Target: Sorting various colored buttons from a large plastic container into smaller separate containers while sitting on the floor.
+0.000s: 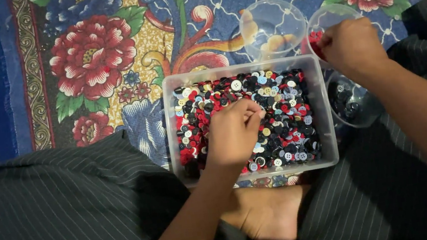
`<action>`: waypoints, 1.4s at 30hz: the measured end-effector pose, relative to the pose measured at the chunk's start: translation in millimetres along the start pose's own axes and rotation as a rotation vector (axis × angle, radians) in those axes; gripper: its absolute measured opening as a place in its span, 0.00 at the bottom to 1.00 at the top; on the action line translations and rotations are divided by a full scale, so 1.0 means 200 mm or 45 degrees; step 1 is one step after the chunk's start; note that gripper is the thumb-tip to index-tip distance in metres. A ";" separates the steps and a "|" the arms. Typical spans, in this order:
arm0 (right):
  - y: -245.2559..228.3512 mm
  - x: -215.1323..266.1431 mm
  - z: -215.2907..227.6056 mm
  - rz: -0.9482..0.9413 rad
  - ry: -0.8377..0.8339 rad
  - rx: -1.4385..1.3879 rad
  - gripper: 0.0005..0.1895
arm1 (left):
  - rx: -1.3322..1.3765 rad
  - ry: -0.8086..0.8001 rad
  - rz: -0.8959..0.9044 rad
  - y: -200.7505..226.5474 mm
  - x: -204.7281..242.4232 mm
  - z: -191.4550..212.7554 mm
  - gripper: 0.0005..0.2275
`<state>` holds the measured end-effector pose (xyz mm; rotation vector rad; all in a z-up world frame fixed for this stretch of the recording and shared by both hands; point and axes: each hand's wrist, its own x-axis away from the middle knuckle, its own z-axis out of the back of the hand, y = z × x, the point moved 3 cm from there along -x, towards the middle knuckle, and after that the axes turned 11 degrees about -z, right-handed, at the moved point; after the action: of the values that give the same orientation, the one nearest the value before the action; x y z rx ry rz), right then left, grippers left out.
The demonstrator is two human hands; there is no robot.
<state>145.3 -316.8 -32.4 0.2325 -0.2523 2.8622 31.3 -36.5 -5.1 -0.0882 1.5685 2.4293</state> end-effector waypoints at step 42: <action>-0.46 0.74 -0.07 0.237 -0.234 -0.258 0.15 | -0.312 -0.098 -0.119 -0.10 0.20 0.19 0.06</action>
<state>26.6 -191.3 -6.2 0.4540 -0.6272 2.9700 0.9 11.9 -13.4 -0.1077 1.2024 2.5070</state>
